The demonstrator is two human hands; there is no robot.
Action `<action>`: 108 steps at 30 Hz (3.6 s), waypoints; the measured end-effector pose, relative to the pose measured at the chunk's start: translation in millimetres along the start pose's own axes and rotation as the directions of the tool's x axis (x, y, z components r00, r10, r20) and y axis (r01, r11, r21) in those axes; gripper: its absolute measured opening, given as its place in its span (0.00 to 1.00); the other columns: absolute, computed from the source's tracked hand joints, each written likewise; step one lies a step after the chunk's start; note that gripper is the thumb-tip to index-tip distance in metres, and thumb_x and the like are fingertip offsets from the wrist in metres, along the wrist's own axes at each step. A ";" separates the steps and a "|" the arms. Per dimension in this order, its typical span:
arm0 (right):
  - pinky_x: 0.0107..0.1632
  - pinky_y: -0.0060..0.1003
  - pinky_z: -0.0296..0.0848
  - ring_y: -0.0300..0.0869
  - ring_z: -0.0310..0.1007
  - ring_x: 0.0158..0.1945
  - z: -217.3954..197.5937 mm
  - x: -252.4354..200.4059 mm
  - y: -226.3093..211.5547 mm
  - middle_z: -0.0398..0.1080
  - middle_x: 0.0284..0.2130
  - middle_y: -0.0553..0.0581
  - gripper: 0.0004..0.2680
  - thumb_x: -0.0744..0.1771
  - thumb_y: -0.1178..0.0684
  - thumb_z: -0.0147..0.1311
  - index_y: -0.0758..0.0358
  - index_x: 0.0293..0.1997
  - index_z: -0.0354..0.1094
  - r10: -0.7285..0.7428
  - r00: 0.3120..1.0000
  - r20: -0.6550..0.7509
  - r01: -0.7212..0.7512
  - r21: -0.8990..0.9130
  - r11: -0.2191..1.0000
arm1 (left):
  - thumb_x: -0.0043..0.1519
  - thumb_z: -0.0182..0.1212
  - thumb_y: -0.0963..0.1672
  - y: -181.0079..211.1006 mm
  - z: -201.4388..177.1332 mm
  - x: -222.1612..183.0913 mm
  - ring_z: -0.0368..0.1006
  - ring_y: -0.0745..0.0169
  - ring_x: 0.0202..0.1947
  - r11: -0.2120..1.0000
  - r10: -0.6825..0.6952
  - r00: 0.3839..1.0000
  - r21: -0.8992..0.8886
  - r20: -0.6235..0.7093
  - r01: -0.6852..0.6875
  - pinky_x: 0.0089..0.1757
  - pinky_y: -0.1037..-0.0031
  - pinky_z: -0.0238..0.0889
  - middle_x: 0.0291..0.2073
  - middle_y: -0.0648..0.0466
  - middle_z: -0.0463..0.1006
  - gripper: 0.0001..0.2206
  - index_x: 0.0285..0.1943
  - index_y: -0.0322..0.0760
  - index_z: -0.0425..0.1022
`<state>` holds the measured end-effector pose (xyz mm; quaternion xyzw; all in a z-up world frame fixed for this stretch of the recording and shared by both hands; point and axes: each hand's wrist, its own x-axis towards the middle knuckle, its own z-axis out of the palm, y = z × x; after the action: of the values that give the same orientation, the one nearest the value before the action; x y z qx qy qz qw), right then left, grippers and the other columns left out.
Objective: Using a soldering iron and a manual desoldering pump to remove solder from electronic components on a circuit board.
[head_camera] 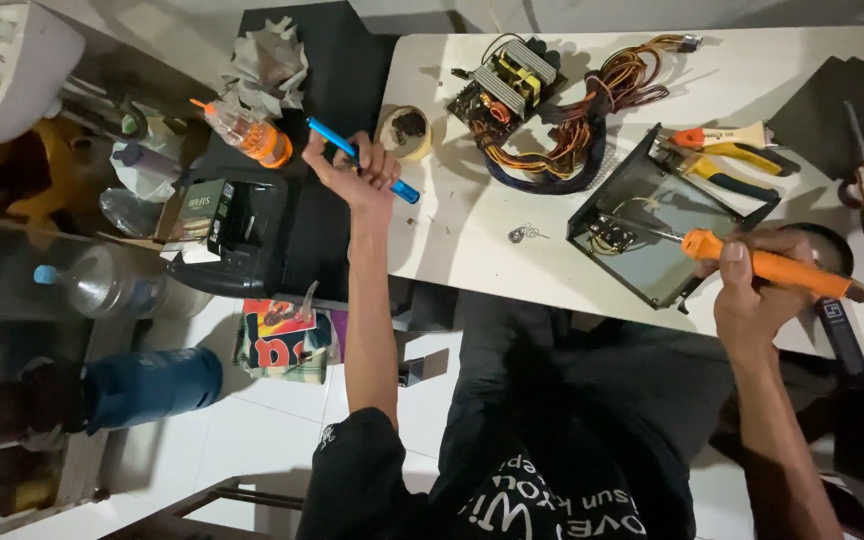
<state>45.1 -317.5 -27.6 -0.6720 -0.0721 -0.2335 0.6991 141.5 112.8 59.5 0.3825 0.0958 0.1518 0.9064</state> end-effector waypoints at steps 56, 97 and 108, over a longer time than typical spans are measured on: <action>0.31 0.34 0.74 0.43 0.74 0.27 6.9 58.9 -25.2 0.72 0.28 0.64 0.06 0.74 0.63 0.58 0.74 0.42 0.65 0.146 0.980 0.133 -0.108 -0.254 0.961 | 0.67 0.62 0.47 -109.4 17.8 -147.4 0.77 0.60 0.50 0.785 0.268 0.961 0.564 0.064 -0.257 0.52 0.58 0.78 0.50 0.51 0.78 0.16 0.61 0.36 0.72; 0.33 0.33 0.70 0.42 0.72 0.27 4.1 56.5 -23.6 0.71 0.26 0.60 0.08 0.74 0.60 0.59 0.71 0.40 0.65 0.130 0.975 0.178 -0.078 -0.275 0.958 | 0.63 0.68 0.46 -140.9 13.9 -199.7 0.78 0.60 0.42 0.736 0.384 0.922 0.587 0.049 -0.338 0.40 0.74 0.72 0.42 0.51 0.78 0.14 0.52 0.37 0.72; 0.32 0.32 0.71 0.42 0.72 0.28 1.5 57.1 -23.1 0.72 0.27 0.60 0.08 0.73 0.59 0.60 0.73 0.40 0.69 0.126 0.973 0.191 -0.061 -0.316 0.947 | 0.67 0.62 0.46 -137.5 22.0 -204.9 0.69 0.66 0.38 0.729 0.367 0.930 0.610 0.036 -0.311 0.40 0.75 0.70 0.37 0.52 0.72 0.11 0.52 0.39 0.69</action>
<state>85.9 -328.9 17.2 -0.7961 -0.0757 -0.1364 0.5847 -16.0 -64.2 -13.0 0.6561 0.1073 0.2924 0.6874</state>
